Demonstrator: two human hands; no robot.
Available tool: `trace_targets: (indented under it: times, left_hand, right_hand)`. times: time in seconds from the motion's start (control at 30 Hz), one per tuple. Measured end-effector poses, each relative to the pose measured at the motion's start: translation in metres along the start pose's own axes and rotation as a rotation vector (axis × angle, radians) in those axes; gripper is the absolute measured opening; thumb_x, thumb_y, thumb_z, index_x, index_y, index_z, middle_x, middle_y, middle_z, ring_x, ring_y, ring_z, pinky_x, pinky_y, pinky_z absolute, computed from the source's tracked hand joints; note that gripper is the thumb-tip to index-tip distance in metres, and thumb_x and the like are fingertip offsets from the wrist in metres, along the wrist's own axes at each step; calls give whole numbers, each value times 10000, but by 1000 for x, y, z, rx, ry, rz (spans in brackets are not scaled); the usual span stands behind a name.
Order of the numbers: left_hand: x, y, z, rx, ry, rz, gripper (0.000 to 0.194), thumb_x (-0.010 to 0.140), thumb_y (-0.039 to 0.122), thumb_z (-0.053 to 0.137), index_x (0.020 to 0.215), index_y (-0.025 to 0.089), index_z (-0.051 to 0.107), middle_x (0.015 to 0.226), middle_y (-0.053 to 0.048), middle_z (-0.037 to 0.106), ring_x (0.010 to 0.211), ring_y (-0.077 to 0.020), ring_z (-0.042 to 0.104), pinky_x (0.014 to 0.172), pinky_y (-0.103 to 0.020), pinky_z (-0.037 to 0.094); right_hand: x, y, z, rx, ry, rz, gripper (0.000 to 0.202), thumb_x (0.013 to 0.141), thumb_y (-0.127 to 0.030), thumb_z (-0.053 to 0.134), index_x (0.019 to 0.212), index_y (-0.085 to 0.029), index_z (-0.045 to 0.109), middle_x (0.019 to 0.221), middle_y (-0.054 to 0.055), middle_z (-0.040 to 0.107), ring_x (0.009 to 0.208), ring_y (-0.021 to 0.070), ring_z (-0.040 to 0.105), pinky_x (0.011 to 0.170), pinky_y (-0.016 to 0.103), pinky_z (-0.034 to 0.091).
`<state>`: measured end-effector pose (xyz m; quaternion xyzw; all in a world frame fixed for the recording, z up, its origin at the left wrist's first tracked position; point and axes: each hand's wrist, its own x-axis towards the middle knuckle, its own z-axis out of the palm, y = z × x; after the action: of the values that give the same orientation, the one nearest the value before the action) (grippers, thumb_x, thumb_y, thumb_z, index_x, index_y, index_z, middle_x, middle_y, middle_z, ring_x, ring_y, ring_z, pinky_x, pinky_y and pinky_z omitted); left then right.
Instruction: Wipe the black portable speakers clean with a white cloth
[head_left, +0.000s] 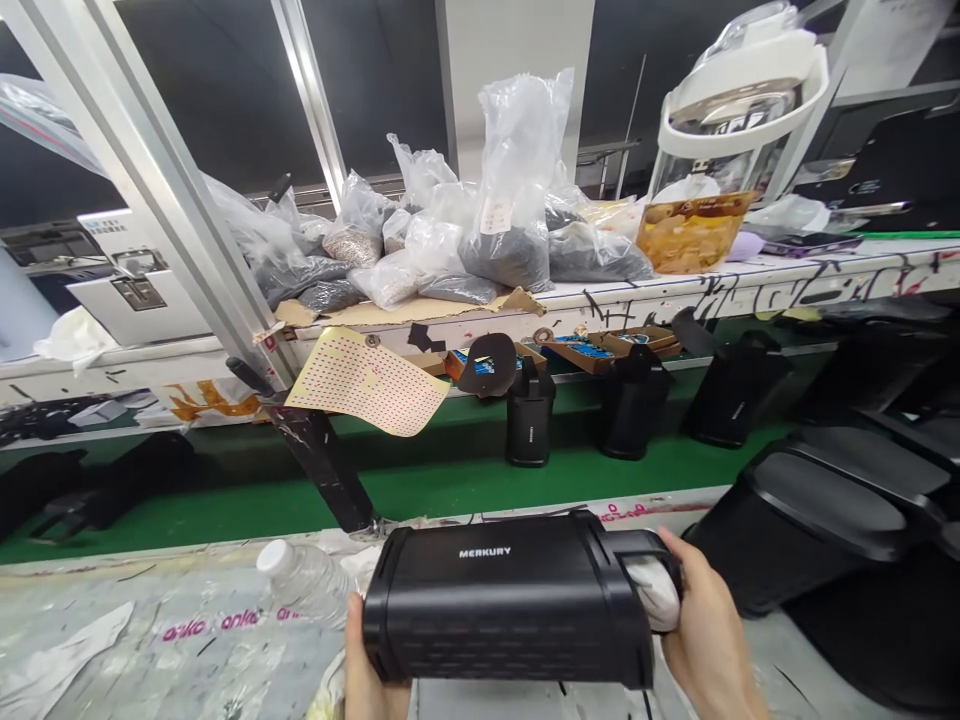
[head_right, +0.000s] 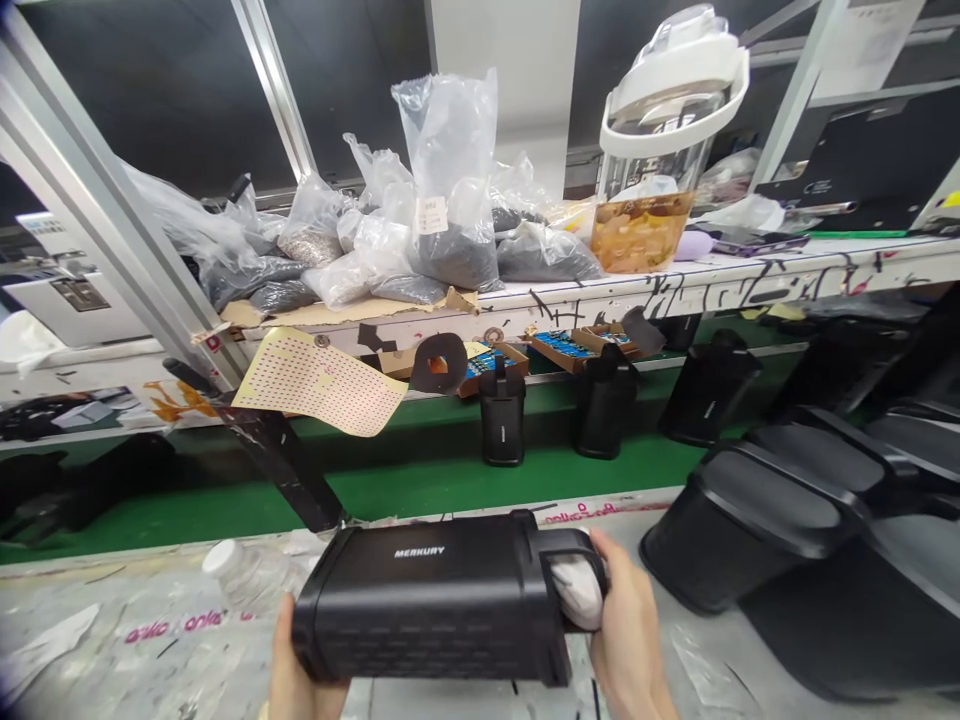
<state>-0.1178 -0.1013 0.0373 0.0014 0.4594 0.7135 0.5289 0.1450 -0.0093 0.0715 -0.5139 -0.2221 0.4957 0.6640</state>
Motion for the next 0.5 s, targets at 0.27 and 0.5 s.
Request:
trace_targets:
  times: [0.27,0.5]
  left_hand:
    - [-16,3,16,-33,-66,-166,445,935,419,436,811,204,805,876,-61,789,848,-238,747,939,-344,528]
    - [-13,-11,7,-158,74,-274,352,903,422,514,788,221,780,800,-39,792,714,-205,750,708,-323,603]
  right_hand:
    - [-2,-20,-3,-193,108,-460,209,525,-419,702,480,-228,629,410,-17,482,424,162,427,453,322,329]
    - [1,-19,-4,-210,138,-683,286,609,-528,694,578,-244,691,535,19,632,578,244,588,601,389,429]
